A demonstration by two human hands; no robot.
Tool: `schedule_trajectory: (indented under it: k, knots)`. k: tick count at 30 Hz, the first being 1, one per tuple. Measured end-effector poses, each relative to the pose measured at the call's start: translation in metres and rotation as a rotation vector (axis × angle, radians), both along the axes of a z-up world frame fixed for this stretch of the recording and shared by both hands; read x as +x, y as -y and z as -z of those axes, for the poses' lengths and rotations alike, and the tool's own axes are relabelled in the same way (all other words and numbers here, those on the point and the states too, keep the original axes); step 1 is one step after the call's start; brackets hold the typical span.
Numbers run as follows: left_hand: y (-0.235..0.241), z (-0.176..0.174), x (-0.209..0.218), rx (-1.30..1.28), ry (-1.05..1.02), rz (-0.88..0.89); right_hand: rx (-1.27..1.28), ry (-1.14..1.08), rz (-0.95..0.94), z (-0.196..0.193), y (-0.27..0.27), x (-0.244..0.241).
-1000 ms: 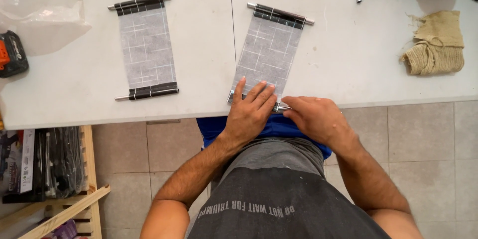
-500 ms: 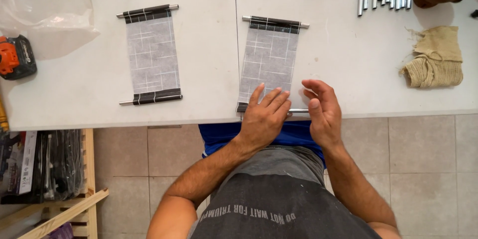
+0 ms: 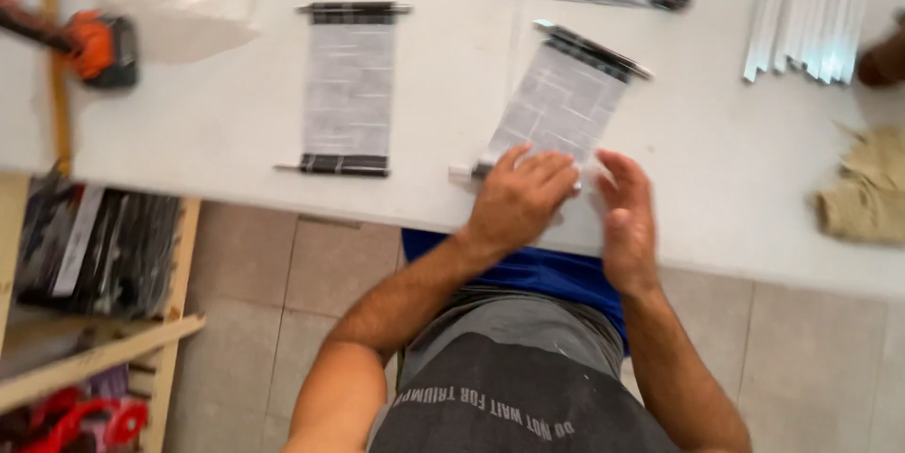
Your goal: The person organizes various metal and plastic parts on a table, gathering metal rods and preparing mesh-like screen components by inserting rods into their edges.
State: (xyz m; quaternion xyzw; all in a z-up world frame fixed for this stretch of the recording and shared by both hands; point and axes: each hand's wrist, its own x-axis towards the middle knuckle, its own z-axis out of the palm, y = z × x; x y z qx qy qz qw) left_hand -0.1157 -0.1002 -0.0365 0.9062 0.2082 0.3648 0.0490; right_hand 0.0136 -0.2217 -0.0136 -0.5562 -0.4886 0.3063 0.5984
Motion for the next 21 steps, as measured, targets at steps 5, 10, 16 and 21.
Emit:
schedule_trajectory:
  k: [5,10,16,21]
  knots:
    - [-0.097,-0.046,-0.058,0.316,-0.026,0.152,-0.004,-0.059,0.094,0.011,0.004,0.015]
    - [-0.12,-0.062,-0.134,0.433,-0.174,0.09,-0.076,0.034,-0.017,-0.006,0.001,0.017]
    - [-0.092,-0.019,-0.21,0.362,-0.301,-0.244,-0.178,0.095,-0.084,-0.008,-0.008,0.022]
    - [-0.064,-0.005,-0.208,0.176,-0.257,-0.415,-0.226,0.139,-0.114,-0.013,-0.018,0.021]
